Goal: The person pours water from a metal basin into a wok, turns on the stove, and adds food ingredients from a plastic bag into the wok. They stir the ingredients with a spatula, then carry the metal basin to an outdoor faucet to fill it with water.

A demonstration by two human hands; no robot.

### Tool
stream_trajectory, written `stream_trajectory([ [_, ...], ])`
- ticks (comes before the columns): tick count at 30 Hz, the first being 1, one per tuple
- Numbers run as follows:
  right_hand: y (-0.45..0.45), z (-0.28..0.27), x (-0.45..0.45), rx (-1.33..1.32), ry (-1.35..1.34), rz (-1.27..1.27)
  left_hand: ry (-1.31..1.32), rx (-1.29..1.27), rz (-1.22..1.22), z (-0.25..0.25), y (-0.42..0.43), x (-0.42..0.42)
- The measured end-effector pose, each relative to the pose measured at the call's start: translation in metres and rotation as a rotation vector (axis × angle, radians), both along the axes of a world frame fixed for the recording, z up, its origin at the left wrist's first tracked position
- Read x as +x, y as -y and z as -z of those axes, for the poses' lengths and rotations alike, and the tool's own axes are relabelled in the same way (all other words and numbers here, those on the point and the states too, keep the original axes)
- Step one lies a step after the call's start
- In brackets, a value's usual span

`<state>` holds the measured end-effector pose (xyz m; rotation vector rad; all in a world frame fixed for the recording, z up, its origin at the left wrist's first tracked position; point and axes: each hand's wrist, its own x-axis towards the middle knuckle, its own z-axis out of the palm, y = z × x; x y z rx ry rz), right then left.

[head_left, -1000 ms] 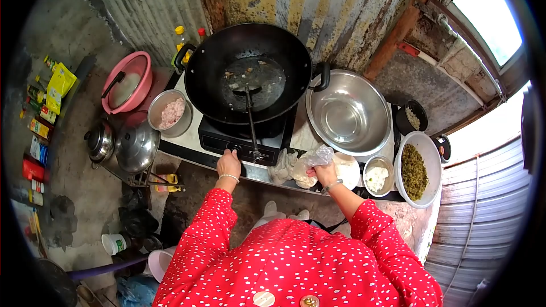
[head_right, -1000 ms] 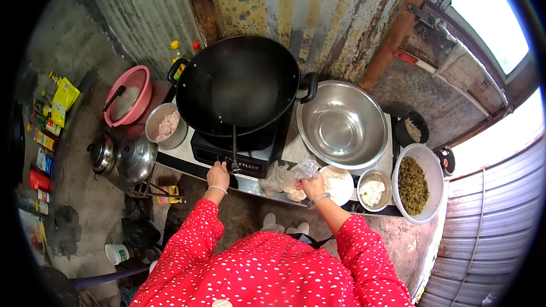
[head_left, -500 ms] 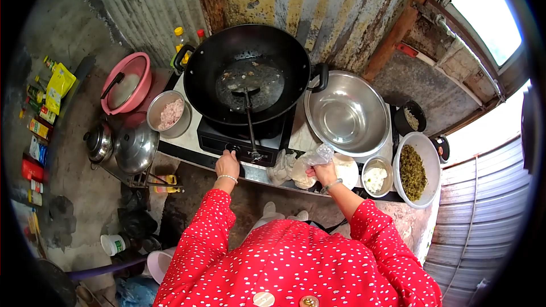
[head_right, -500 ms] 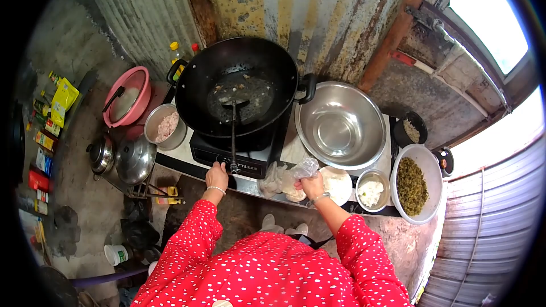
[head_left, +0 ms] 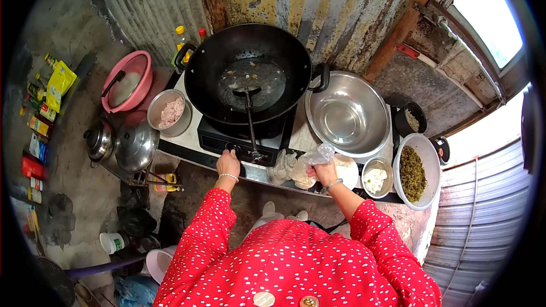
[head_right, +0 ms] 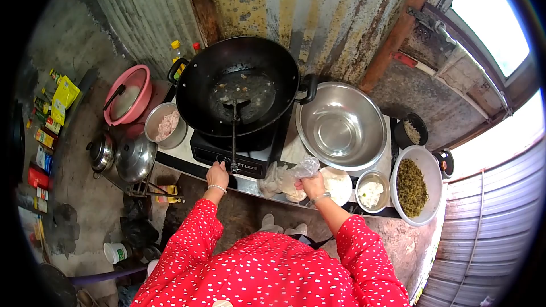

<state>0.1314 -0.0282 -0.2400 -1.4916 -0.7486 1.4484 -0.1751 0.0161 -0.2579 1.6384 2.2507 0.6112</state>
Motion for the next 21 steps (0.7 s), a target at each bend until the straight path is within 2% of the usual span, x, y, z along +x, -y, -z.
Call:
stream_trajectory([
  [6, -0.004, 0.000, 0.000, -0.001, 0.017, 0.009, 0.018, -0.007, -0.009, -0.003, 0.000, 0.001],
  [9, -0.010, -0.018, 0.009, -0.141, 0.224, -0.173, 0.025, -0.015, -0.015, -0.003, 0.000, 0.000],
  [12, -0.006, -0.057, 0.015, 0.025, 1.069, -0.636, 0.036, -0.029, -0.017, -0.006, -0.001, 0.001],
  [13, 0.000, -0.105, 0.005, 0.053, 1.268, -0.775, 0.031, -0.034, -0.015, -0.005, -0.002, -0.001],
  [16, -0.001, -0.130, -0.001, 0.635, 1.374, -0.706, 0.008, -0.080, 0.013, -0.012, 0.002, -0.005],
  [19, -0.016, -0.169, -0.046, 0.520, 0.692, -0.525, 0.033, -0.064, 0.010, -0.022, 0.011, -0.004],
  [21, -0.023, -0.186, -0.080, 0.492, 0.567, -0.521, 0.037, -0.032, -0.011, -0.018, 0.021, -0.004],
])
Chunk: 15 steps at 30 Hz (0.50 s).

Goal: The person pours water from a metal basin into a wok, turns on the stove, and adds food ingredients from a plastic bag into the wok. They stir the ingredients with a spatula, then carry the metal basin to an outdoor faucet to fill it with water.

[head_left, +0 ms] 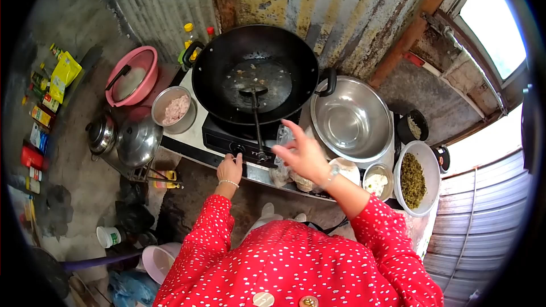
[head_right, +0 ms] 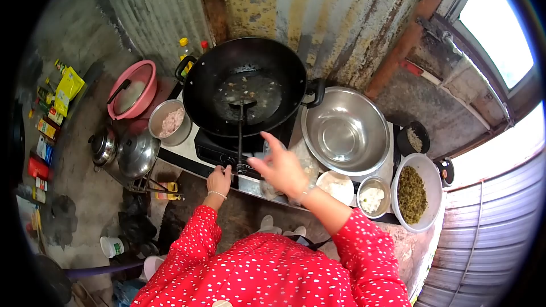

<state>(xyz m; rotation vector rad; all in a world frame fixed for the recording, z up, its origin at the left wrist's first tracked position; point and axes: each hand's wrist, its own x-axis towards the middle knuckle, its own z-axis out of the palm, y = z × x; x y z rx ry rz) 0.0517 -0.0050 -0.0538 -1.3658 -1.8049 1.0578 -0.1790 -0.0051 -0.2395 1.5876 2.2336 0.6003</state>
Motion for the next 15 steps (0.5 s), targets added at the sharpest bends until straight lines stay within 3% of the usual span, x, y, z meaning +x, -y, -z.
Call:
stream_trajectory([
  [3, -0.011, -0.013, -0.038, -0.293, -0.067, -0.052, -0.023, -0.005, 0.067, 0.005, 0.016, 0.000],
  [6, -0.032, -0.001, -0.045, -0.293, -0.065, -0.019, -0.004, -0.012, 0.092, 0.017, 0.029, -0.004],
  [7, -0.035, -0.010, -0.041, -0.256, 0.092, 0.045, 0.014, -0.024, 0.112, 0.020, 0.035, -0.007],
  [9, -0.064, 0.035, -0.012, 0.287, 0.462, 0.021, -0.007, -0.019, 0.140, 0.026, 0.045, -0.008],
  [11, -0.072, 0.000, 0.004, 0.106, 0.727, 0.083, -0.033, -0.039, 0.179, 0.033, 0.056, -0.008],
  [15, -0.086, -0.023, 0.043, 0.267, 0.713, 0.061, 0.012, -0.128, 0.201, 0.030, 0.072, 0.001],
])
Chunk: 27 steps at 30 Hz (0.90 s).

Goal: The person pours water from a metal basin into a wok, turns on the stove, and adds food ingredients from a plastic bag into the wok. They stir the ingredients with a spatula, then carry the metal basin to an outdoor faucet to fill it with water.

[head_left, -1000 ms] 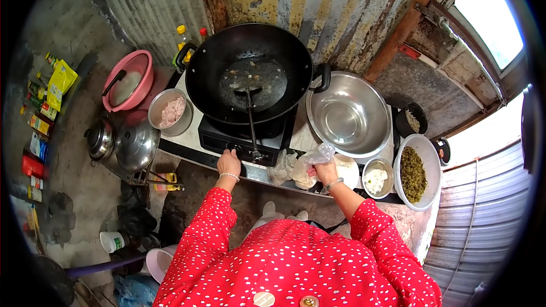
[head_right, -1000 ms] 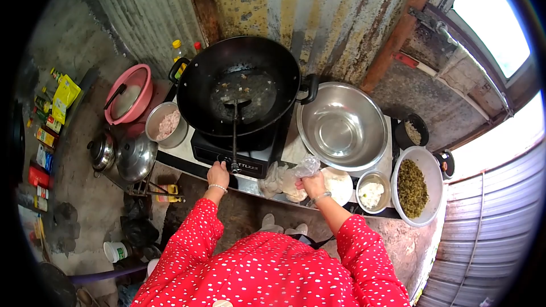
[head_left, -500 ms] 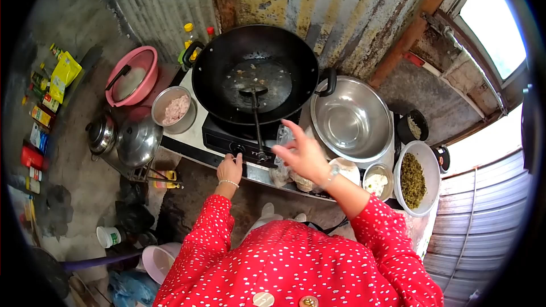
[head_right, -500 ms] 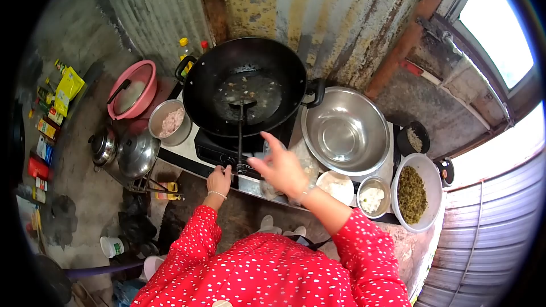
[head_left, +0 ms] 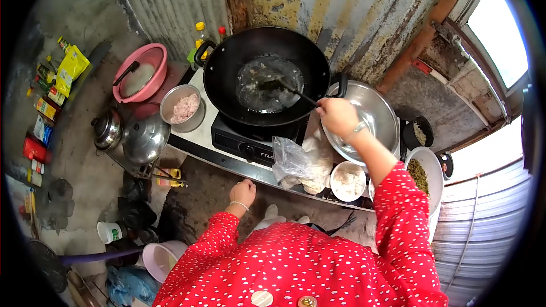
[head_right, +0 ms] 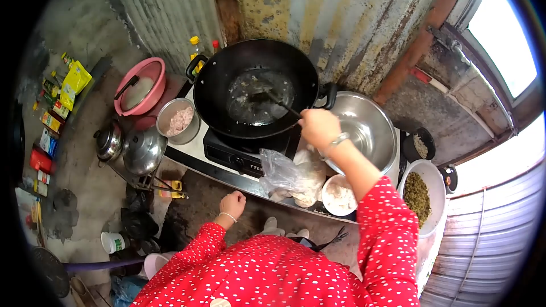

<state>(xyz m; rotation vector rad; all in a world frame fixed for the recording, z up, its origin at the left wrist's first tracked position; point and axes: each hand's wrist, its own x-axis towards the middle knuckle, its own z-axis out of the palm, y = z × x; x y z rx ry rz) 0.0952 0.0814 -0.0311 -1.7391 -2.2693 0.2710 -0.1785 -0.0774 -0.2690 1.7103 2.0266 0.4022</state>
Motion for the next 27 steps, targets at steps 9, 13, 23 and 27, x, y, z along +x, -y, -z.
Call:
stream_trajectory([
  [9, 0.031, -0.115, 0.060, -0.590, -0.464, -0.112, -0.011, -0.010, 0.039, 0.018, 0.028, -0.004],
  [13, 0.028, -0.101, 0.051, -0.556, -0.339, -0.248, -0.027, -0.119, 0.031, 0.015, 0.032, -0.002],
  [23, 0.004, -0.048, 0.006, -0.130, -0.180, -0.182, 0.007, 0.010, 0.014, 0.028, 0.030, -0.011],
  [27, 0.007, -0.071, 0.025, -0.064, -0.205, -0.127, -0.003, -0.033, -0.001, 0.028, 0.040, -0.018],
])
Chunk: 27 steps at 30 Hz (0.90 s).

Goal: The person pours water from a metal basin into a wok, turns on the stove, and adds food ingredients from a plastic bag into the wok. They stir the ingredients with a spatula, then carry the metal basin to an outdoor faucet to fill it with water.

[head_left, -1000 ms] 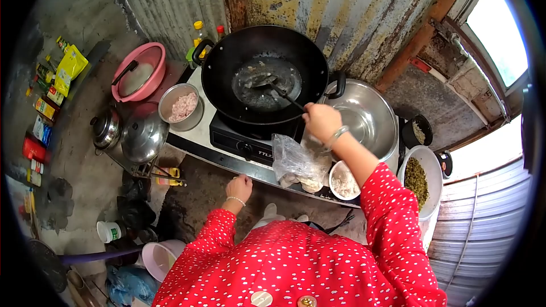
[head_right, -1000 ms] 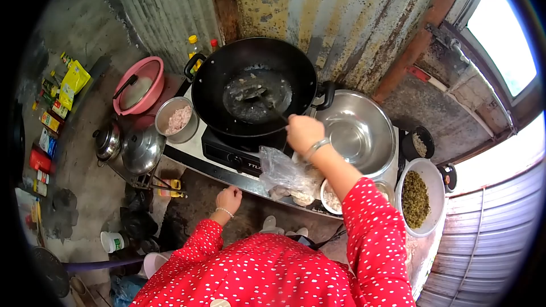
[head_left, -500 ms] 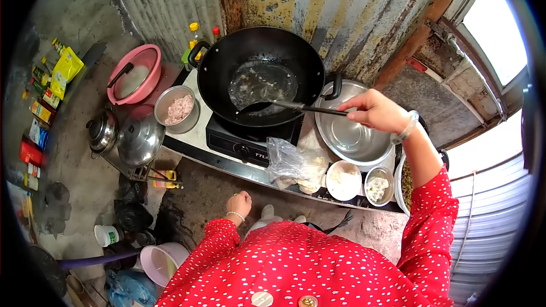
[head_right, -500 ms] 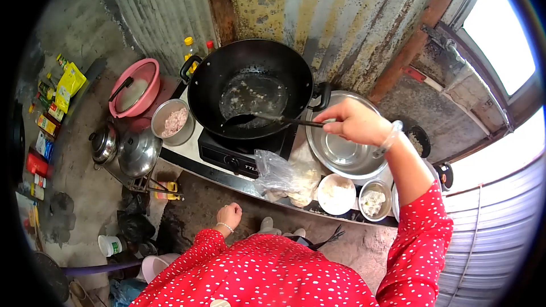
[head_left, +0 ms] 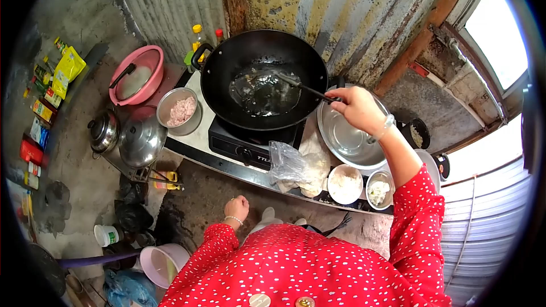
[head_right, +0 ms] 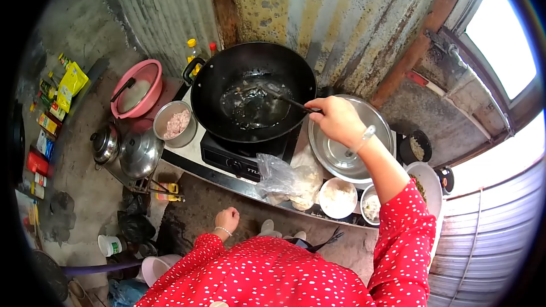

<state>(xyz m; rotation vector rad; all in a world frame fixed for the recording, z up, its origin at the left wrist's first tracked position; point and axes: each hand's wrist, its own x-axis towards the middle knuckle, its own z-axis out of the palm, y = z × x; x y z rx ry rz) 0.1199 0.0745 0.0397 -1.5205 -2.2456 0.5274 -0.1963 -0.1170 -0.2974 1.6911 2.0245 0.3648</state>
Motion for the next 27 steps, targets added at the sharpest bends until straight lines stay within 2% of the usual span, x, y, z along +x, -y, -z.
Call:
stream_trajectory([
  [4, 0.010, 0.001, 0.001, 0.054, 0.109, 0.089, -0.034, -0.032, 0.003, 0.006, 0.007, -0.006],
  [8, 0.012, 0.029, -0.001, 0.059, 0.123, 0.091, 0.007, -0.077, -0.010, 0.002, 0.004, -0.008],
  [9, 0.011, 0.042, -0.001, 0.147, 0.118, 0.056, 0.012, -0.077, -0.006, 0.004, 0.002, -0.009],
  [13, 0.018, 0.061, -0.014, 0.043, 0.213, 0.053, 0.021, -0.056, 0.022, 0.000, -0.006, -0.008],
  [21, 0.037, 0.045, -0.019, -0.029, 0.184, 0.027, 0.003, -0.057, 0.079, 0.005, -0.011, -0.012],
  [27, 0.042, 0.037, -0.014, 0.100, 0.179, 0.022, 0.022, -0.092, 0.123, 0.005, -0.017, -0.024],
])
